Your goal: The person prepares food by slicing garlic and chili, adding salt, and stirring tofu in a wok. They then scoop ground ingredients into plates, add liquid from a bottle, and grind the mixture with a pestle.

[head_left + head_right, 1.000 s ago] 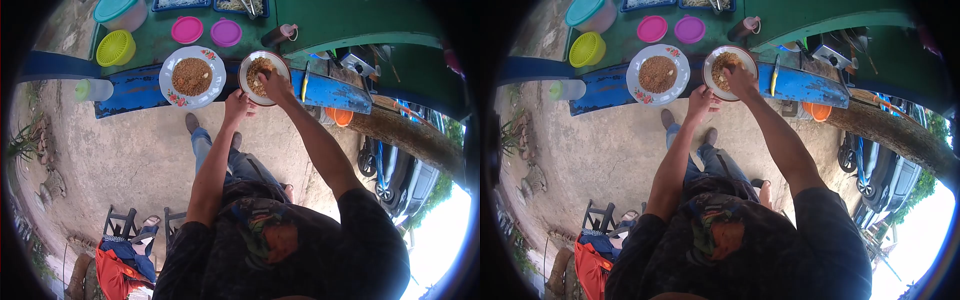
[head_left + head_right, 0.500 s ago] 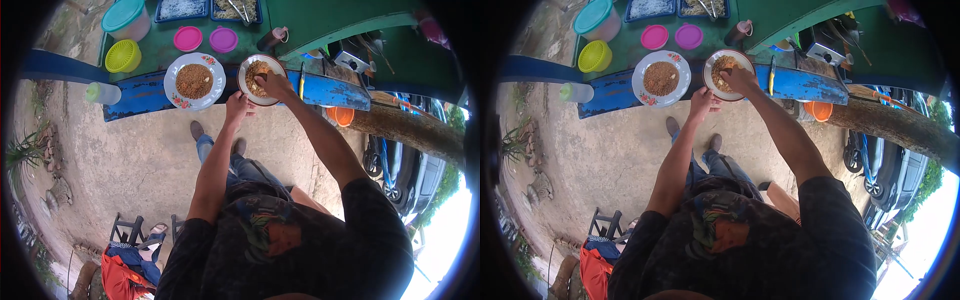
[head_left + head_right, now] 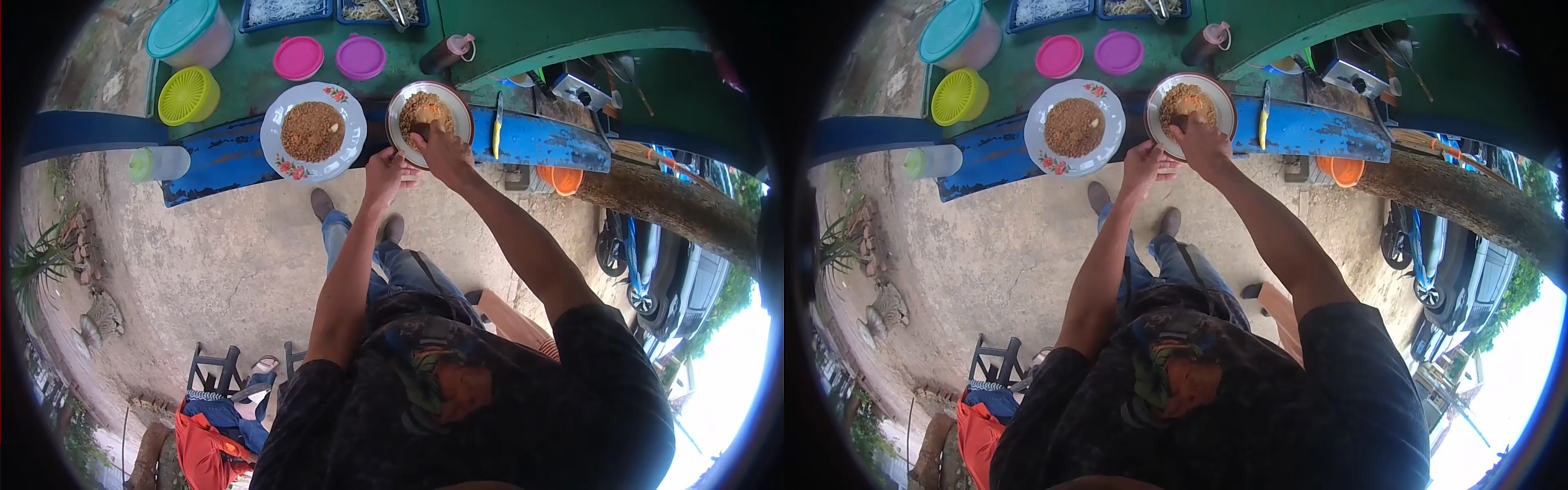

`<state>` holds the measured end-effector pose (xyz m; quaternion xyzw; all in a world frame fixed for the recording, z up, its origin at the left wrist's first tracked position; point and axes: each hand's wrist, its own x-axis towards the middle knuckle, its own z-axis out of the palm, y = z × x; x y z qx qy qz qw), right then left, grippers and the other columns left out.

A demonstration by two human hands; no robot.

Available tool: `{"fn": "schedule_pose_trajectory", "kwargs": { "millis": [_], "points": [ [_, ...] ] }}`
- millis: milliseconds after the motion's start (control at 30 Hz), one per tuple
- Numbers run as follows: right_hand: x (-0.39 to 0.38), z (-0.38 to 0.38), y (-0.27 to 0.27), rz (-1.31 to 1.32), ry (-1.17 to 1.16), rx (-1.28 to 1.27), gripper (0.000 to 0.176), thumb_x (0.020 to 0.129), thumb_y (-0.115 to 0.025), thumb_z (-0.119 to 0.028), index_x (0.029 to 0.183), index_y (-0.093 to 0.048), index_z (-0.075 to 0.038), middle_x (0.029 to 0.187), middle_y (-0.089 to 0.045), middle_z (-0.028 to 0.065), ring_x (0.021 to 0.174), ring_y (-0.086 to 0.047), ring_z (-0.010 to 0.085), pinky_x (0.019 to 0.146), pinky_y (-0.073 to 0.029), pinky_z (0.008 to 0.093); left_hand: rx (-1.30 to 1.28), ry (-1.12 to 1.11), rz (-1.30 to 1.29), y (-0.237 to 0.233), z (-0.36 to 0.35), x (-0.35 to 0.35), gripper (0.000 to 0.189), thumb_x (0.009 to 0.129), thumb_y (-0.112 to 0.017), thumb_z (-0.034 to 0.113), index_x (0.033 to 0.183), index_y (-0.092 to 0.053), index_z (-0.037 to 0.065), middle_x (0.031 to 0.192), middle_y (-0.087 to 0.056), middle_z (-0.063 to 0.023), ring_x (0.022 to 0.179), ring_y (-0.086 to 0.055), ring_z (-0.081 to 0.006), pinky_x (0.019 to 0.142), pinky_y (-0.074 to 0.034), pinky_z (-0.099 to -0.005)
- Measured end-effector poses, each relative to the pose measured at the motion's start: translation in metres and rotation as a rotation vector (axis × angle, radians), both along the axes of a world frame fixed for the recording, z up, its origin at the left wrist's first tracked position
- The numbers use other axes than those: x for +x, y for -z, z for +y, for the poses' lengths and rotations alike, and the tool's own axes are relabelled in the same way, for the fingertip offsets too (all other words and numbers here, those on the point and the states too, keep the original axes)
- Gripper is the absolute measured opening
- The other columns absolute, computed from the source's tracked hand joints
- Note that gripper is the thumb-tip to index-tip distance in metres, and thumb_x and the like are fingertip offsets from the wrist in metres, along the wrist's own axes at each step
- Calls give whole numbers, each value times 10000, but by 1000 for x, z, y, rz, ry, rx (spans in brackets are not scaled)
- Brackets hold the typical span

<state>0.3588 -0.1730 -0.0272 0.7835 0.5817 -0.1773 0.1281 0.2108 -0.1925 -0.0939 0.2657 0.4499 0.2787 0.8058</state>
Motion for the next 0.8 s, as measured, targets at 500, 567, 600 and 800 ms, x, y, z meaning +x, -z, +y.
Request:
{"fn": "schedule_pose_trajectory", "kwargs": {
  "millis": [500, 567, 600, 800],
  "points": [
    [1, -1, -22, 50, -8, -62, 633, 1003, -510, -604, 1188, -557, 0, 994, -740, 229, 987, -732, 406, 848, -579, 522, -21, 53, 38, -10, 5, -2, 274, 1096, -474, 219, 1190, -597, -7, 1044, -728, -153, 943, -754, -260, 718, -662, -402],
    [2, 3, -17, 26, -35, -58, 618, 1007, -508, -599, 1190, -550, -10, 973, -743, 216, 956, -738, 400, 815, -587, 517, -21, 64, 26, -4, 4, -2, 275, 1098, -464, 213, 1205, -590, -6, 1062, -728, -164, 947, -752, -262, 725, -662, -406],
    [1, 5, -13, 6, -57, -44, 603, 1010, -505, -594, 1192, -543, -20, 953, -746, 203, 924, -745, 394, 783, -595, 511, -26, 67, 30, 0, 8, -3, 275, 1098, -464, 213, 1205, -590, -6, 1062, -728, -164, 947, -752, -262, 725, -662, -406],
    [-3, -4, 0, 2, 5, -77, 624, 991, -520, -625, 1228, -516, -48, 1018, -749, 208, 934, -758, 367, 771, -617, 474, -72, 84, 16, 7, 2, -4, 289, 1088, -499, 229, 1250, -586, 7, 1092, -727, -182, 1000, -744, -288, 727, -655, -429]
  ]
}}
